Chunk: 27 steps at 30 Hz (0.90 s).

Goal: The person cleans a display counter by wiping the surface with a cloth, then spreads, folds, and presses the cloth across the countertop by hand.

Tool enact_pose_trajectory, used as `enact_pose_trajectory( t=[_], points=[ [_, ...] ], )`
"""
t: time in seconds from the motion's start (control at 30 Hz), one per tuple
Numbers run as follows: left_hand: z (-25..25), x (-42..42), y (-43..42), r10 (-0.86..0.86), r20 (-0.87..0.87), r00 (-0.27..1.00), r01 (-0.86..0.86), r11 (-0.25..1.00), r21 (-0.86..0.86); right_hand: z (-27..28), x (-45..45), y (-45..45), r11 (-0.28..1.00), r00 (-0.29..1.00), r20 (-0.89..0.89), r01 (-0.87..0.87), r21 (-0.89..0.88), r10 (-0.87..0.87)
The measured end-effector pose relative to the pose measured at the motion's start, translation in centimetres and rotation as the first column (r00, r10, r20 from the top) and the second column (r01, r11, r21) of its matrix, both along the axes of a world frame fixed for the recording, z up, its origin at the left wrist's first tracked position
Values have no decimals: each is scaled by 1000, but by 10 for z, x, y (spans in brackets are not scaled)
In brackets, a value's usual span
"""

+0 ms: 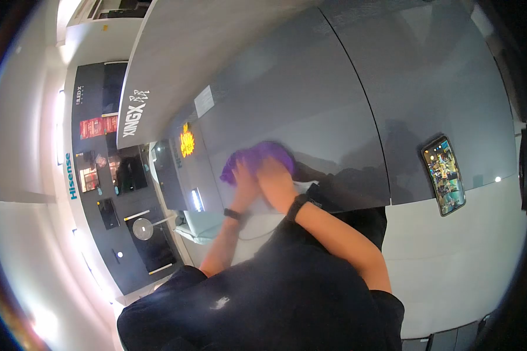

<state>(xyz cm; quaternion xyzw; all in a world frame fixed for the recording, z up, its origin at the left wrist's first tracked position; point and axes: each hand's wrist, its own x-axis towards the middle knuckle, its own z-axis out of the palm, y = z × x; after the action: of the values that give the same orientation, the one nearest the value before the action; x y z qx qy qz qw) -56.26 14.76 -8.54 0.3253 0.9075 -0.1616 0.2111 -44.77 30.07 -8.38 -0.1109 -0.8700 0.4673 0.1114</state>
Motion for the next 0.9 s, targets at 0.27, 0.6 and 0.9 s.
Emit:
enact_pose_trajectory(
  t=[0.27,0.6,0.9],
  points=[
    [3,10,0,-81,-26,996,81,997,2,-3,-4,2,997,1000,-16,14,72,-13],
    [-28,0,-25,-78,-57,995,85,986,140,-9,13,4,990,983,-151,115,76,-103],
    [8,-3,21,-117,-12,993,117,993,12,-10,-9,13,999,999,-14,-29,13,30]
  ],
)
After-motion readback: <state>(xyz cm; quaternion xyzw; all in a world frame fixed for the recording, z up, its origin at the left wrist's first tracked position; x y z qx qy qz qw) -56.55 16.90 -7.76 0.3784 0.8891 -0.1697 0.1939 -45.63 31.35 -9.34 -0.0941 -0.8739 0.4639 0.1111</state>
